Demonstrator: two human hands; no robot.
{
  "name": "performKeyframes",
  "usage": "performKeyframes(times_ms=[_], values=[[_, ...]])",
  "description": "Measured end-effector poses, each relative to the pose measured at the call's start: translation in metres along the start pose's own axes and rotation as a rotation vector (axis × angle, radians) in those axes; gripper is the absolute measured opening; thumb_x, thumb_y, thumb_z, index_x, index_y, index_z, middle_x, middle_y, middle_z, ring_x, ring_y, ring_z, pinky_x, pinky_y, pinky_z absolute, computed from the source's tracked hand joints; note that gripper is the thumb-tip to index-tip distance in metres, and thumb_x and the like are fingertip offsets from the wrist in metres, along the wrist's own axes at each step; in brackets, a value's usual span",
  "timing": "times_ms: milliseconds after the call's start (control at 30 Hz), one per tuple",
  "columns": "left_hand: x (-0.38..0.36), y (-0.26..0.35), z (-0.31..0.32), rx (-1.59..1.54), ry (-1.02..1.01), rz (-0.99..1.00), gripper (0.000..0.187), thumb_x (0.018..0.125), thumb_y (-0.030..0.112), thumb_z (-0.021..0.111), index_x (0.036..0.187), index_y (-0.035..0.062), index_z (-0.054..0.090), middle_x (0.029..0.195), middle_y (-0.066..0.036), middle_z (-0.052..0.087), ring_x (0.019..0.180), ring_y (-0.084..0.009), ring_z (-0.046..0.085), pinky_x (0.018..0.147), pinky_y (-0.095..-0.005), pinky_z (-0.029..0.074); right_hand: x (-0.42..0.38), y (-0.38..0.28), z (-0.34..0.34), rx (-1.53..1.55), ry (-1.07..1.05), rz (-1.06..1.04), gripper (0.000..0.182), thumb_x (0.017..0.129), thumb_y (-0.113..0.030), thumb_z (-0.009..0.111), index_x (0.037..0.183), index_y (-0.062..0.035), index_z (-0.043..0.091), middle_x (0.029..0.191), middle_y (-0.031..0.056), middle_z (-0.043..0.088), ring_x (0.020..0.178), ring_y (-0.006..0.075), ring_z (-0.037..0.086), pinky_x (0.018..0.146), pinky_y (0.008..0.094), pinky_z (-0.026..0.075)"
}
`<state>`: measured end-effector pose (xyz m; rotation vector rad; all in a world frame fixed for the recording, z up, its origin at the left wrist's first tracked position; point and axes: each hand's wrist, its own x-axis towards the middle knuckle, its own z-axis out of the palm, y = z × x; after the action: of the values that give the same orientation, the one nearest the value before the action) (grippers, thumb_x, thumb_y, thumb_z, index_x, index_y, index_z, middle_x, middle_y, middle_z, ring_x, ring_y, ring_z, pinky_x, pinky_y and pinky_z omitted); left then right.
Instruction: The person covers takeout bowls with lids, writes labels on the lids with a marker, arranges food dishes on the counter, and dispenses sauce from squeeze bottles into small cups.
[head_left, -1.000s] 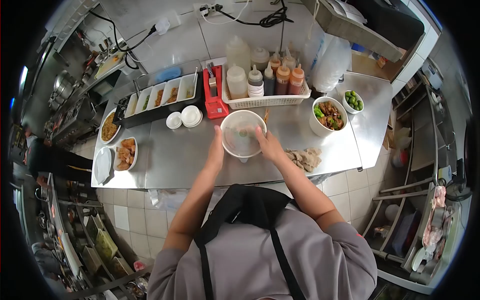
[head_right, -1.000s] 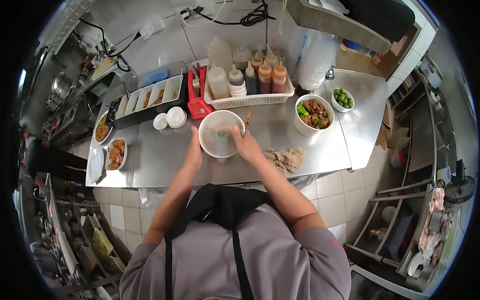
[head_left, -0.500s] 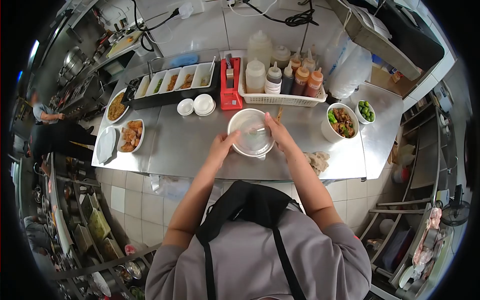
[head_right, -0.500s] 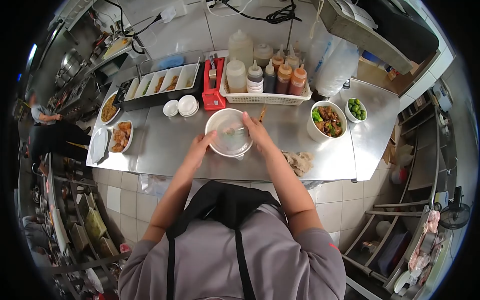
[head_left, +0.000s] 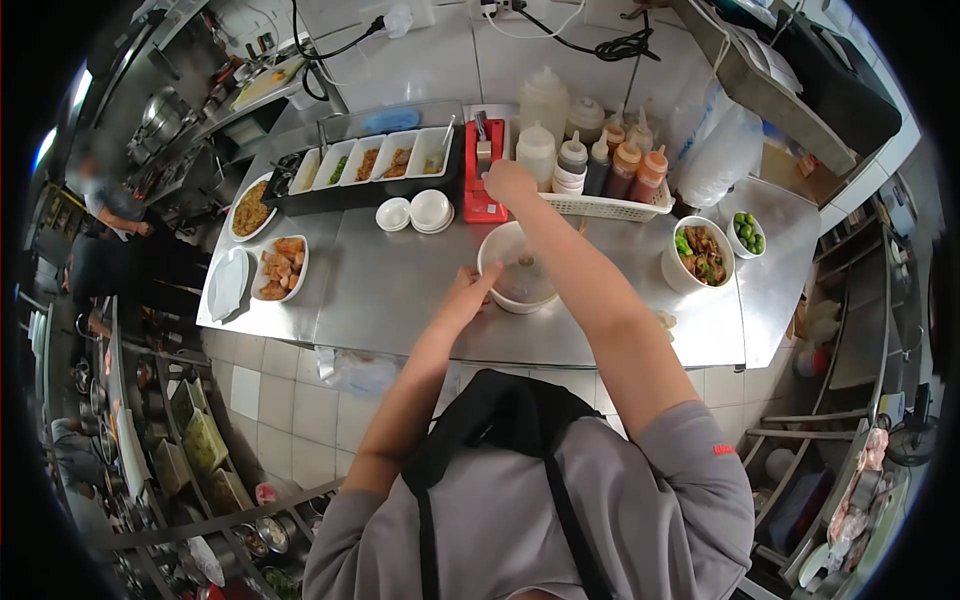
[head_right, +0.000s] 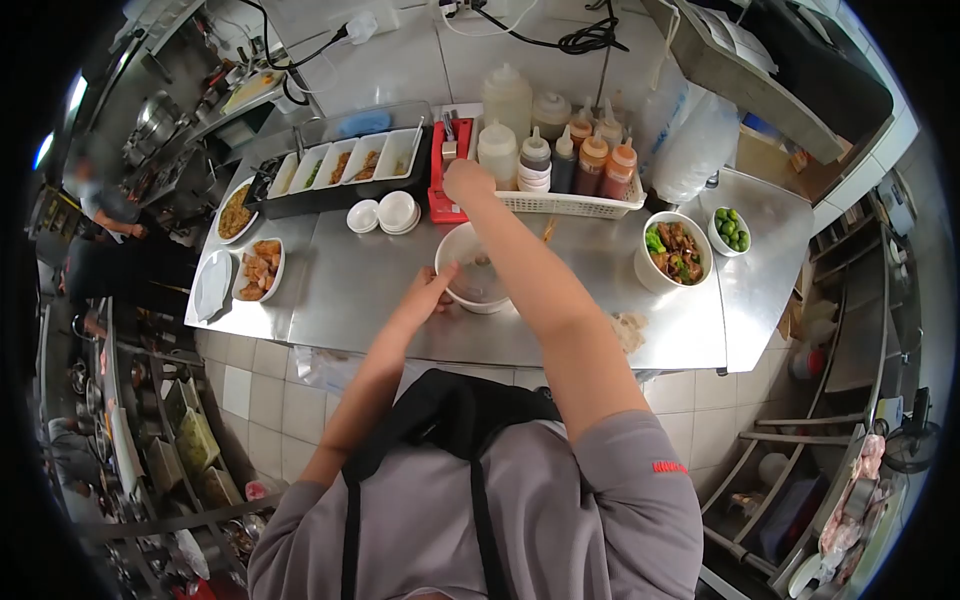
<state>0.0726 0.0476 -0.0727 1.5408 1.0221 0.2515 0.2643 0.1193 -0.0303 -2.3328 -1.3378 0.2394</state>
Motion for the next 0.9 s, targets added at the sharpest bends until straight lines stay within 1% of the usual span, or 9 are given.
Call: performKeyframes(times_ms=[67, 167, 300, 433, 467, 500, 533, 700, 900], values=[[0.004, -0.006, -0.005, 0.167, 0.070, 0.046, 0.084, 0.078, 0.062, 0.057, 0.116, -0.0118, 0.044, 0.109, -0.024, 0.053, 0.097, -0.0291, 0.056, 0.079, -0.0358, 0.048, 0.016, 0.001, 0.014, -0.012, 0.063, 0.034, 0.027, 0.080, -0.026, 0.060, 0.088, -0.0024, 0.067, 0.084, 0.0179, 0.066, 0.084, 0.0291, 0.065, 0.075, 0.0369, 0.050], [0.010, -0.017, -0.012, 0.308, 0.176, 0.153, 0.084, 0.078, 0.063, 0.055, 0.115, -0.0117, 0.046, 0.112, -0.027, 0.051, 0.103, -0.0336, 0.053, 0.086, -0.0373, 0.044, 0.032, 0.009, 0.007, 0.272, -0.213, 0.066, 0.024, 0.075, -0.023, 0.064, 0.084, -0.0015, 0.068, 0.082, 0.0158, 0.067, 0.080, 0.0317, 0.065, 0.072, 0.0409, 0.051], [0.031, -0.022, -0.028, 0.115, 0.300, 0.247, 0.074, 0.082, 0.058, 0.053, 0.113, -0.0083, 0.051, 0.113, -0.024, 0.052, 0.104, -0.0317, 0.052, 0.087, -0.0373, 0.043, 0.005, 0.002, -0.013, 1.057, -0.241, 0.245, 0.025, 0.073, -0.027, 0.070, 0.070, -0.0027, 0.065, 0.056, 0.0059, 0.058, 0.046, 0.0143, 0.051, 0.043, 0.0288, 0.040], [0.050, 0.004, -0.057, -0.295, 0.175, 0.141, 0.062, 0.085, 0.051, 0.052, 0.113, -0.0043, 0.054, 0.108, -0.016, 0.057, 0.098, -0.0231, 0.056, 0.081, -0.0321, 0.045, -0.102, -0.015, -0.045, 0.723, -0.229, 0.049, 0.025, 0.076, -0.030, 0.068, 0.075, -0.0055, 0.067, 0.060, 0.0014, 0.059, 0.051, 0.0106, 0.052, 0.046, 0.0272, 0.040], [0.058, 0.014, -0.058, -0.287, 0.172, 0.164, 0.060, 0.085, 0.051, 0.052, 0.111, -0.0034, 0.055, 0.105, -0.015, 0.059, 0.097, -0.0212, 0.056, 0.079, -0.0309, 0.045, -0.129, -0.007, -0.021, 0.881, -0.229, 0.003, 0.025, 0.077, -0.030, 0.067, 0.074, -0.0054, 0.067, 0.059, 0.0012, 0.058, 0.054, 0.0090, 0.051, 0.049, 0.0265, 0.041], [0.063, 0.020, -0.058, -0.275, 0.166, 0.177, 0.058, 0.085, 0.050, 0.052, 0.109, -0.0024, 0.057, 0.102, -0.013, 0.060, 0.095, -0.0194, 0.057, 0.077, -0.0296, 0.046, -0.167, -0.022, -0.041, 0.704, -0.264, -0.053, 0.026, 0.079, -0.029, 0.066, 0.071, -0.0049, 0.066, 0.058, -0.0008, 0.056, 0.054, 0.0070, 0.048, 0.049, 0.0251, 0.039], [0.068, 0.023, -0.058, -0.260, 0.158, 0.185, 0.056, 0.086, 0.049, 0.052, 0.107, -0.0015, 0.059, 0.099, -0.012, 0.062, 0.093, -0.0175, 0.057, 0.075, -0.0283, 0.046, -0.199, -0.023, -0.043, 0.988, -0.351, -0.131, 0.026, 0.081, -0.026, 0.065, 0.068, -0.0042, 0.063, 0.056, -0.0035, 0.053, 0.054, 0.0045, 0.045, 0.049, 0.0234, 0.036], [0.117, 0.041, -0.055, 0.197, 0.161, 0.232, 0.056, 0.085, 0.054, 0.050, 0.089, 0.0010, 0.067, 0.091, -0.016, 0.065, 0.088, -0.0267, 0.061, 0.074, -0.0362, 0.046, -0.267, -0.022, -0.013, 1.061, -0.653, -0.096, 0.025, 0.081, -0.022, 0.067, 0.069, -0.0005, 0.062, 0.056, 0.0002, 0.052, 0.054, 0.0047, 0.044, 0.051, 0.0250, 0.038], [0.136, 0.044, -0.043, 0.633, 0.235, 0.423, 0.048, 0.081, 0.050, 0.056, 0.074, 0.0055, 0.071, 0.076, -0.019, 0.065, 0.075, -0.0328, 0.063, 0.072, -0.0407, 0.047, -0.263, -0.020, -0.016, 0.915, -0.625, -0.148, 0.025, 0.082, -0.021, 0.066, 0.070, 0.0003, 0.061, 0.056, -0.0022, 0.052, 0.054, 0.0042, 0.043, 0.051, 0.0241, 0.037]])
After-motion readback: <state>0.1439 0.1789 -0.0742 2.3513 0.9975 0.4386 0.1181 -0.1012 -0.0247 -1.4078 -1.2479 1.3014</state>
